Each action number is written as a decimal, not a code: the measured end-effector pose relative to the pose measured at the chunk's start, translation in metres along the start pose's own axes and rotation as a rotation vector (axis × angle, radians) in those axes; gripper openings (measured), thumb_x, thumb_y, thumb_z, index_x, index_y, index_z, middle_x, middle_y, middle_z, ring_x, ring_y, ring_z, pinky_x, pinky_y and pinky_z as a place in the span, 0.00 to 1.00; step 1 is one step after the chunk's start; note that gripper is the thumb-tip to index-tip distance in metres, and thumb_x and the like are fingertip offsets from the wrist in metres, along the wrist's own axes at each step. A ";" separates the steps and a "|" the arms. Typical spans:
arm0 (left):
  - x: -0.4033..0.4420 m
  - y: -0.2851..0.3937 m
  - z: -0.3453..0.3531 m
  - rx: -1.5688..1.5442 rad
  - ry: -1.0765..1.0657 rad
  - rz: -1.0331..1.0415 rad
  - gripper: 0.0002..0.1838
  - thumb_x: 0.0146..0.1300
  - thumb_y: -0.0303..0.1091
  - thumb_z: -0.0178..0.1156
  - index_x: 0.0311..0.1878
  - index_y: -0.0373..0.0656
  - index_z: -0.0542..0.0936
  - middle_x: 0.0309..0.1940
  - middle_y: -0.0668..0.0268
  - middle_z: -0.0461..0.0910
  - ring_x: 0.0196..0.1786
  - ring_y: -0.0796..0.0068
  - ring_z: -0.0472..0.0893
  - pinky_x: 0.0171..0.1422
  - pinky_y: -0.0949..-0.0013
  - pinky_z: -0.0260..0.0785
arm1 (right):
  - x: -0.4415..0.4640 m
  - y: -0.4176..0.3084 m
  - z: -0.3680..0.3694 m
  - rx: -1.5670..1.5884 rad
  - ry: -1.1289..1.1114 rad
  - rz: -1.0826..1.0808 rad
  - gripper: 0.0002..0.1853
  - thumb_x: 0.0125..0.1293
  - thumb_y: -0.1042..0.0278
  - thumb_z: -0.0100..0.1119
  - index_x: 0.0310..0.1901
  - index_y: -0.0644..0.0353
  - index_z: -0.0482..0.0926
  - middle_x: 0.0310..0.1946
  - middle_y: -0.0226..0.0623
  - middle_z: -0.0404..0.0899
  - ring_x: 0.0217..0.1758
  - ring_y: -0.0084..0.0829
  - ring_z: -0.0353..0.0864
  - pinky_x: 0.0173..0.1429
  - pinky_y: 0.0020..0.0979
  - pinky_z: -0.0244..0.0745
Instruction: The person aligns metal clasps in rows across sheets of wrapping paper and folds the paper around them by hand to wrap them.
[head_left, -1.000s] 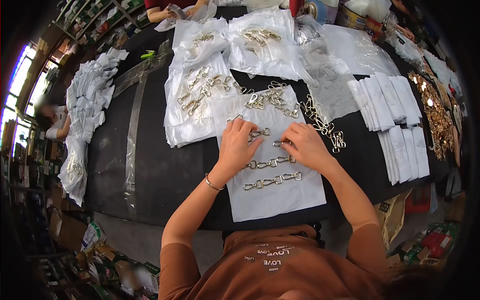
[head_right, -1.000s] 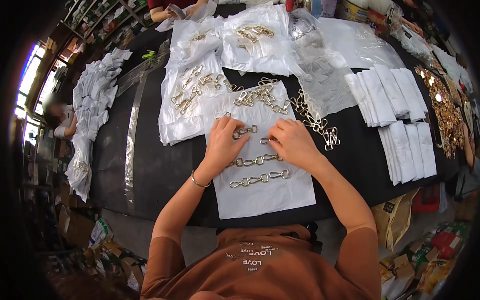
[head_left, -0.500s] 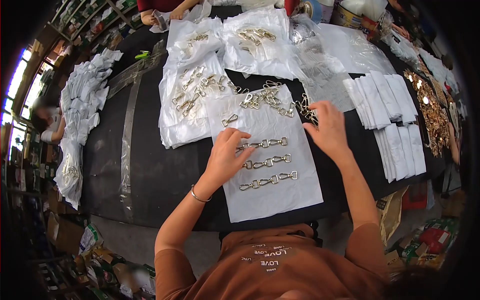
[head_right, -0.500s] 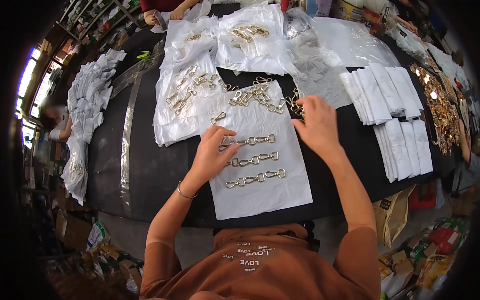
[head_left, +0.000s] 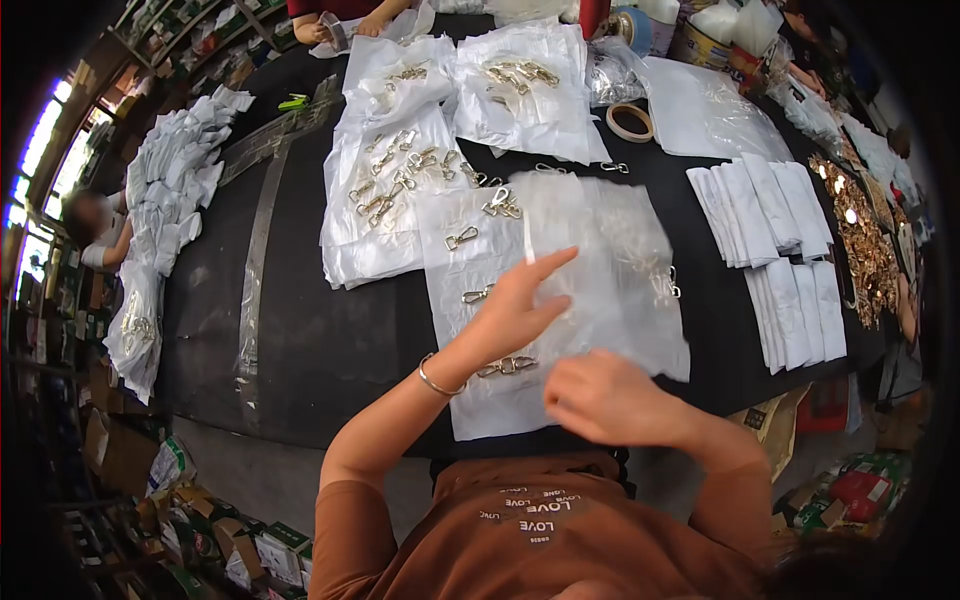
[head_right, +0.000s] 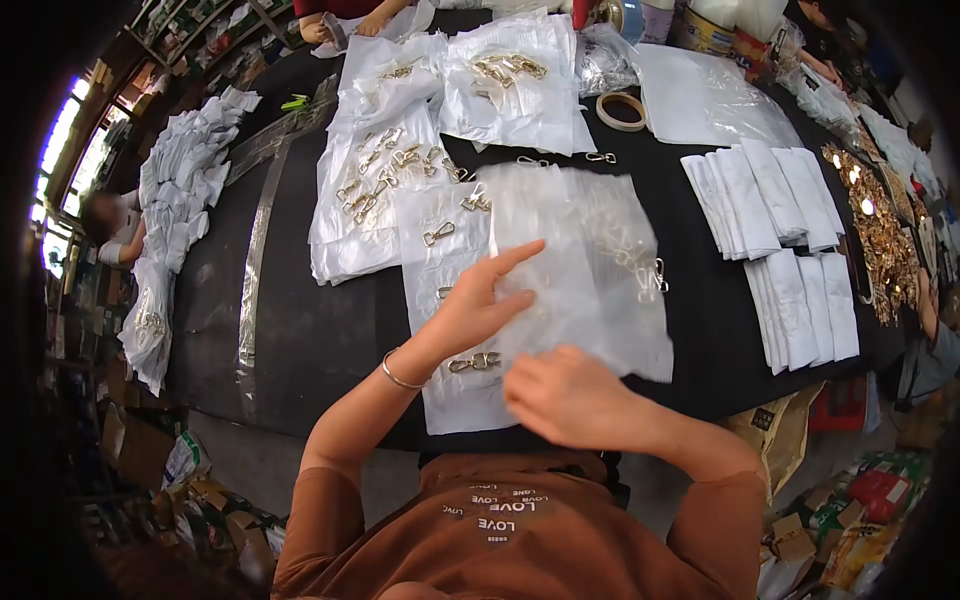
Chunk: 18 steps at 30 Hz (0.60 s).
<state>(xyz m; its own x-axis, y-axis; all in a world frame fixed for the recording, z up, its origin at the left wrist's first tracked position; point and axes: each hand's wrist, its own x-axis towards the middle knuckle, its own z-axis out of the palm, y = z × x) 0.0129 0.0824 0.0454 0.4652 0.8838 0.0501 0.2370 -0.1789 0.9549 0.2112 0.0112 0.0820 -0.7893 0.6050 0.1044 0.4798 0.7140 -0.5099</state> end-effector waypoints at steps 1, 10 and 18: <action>-0.004 -0.009 -0.002 0.026 0.035 0.021 0.33 0.66 0.23 0.63 0.76 0.46 0.76 0.65 0.59 0.80 0.56 0.65 0.81 0.61 0.67 0.73 | 0.000 0.000 -0.007 -0.003 0.002 0.000 0.06 0.66 0.68 0.66 0.42 0.54 0.80 0.39 0.30 0.81 0.41 0.37 0.80 0.52 0.34 0.71; -0.073 -0.027 -0.019 0.117 0.117 0.002 0.38 0.63 0.20 0.61 0.79 0.43 0.70 0.71 0.55 0.75 0.62 0.60 0.79 0.63 0.64 0.73 | 0.056 0.173 -0.035 -0.179 0.449 0.336 0.03 0.70 0.72 0.61 0.42 0.54 0.83 0.38 0.29 0.79 0.37 0.33 0.75 0.55 0.33 0.67; -0.084 -0.039 -0.026 0.107 0.151 -0.042 0.38 0.63 0.21 0.64 0.79 0.42 0.71 0.69 0.54 0.76 0.57 0.64 0.78 0.60 0.69 0.71 | 0.062 0.208 -0.026 -0.474 0.298 0.218 0.02 0.72 0.69 0.62 0.40 0.55 0.81 0.39 0.30 0.76 0.44 0.33 0.76 0.55 0.33 0.67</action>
<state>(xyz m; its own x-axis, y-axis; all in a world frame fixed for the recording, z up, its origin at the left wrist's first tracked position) -0.0577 0.0262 0.0117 0.3211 0.9450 0.0620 0.3466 -0.1782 0.9209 0.2721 0.2057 0.0047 -0.5450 0.7788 0.3107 0.7911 0.6003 -0.1170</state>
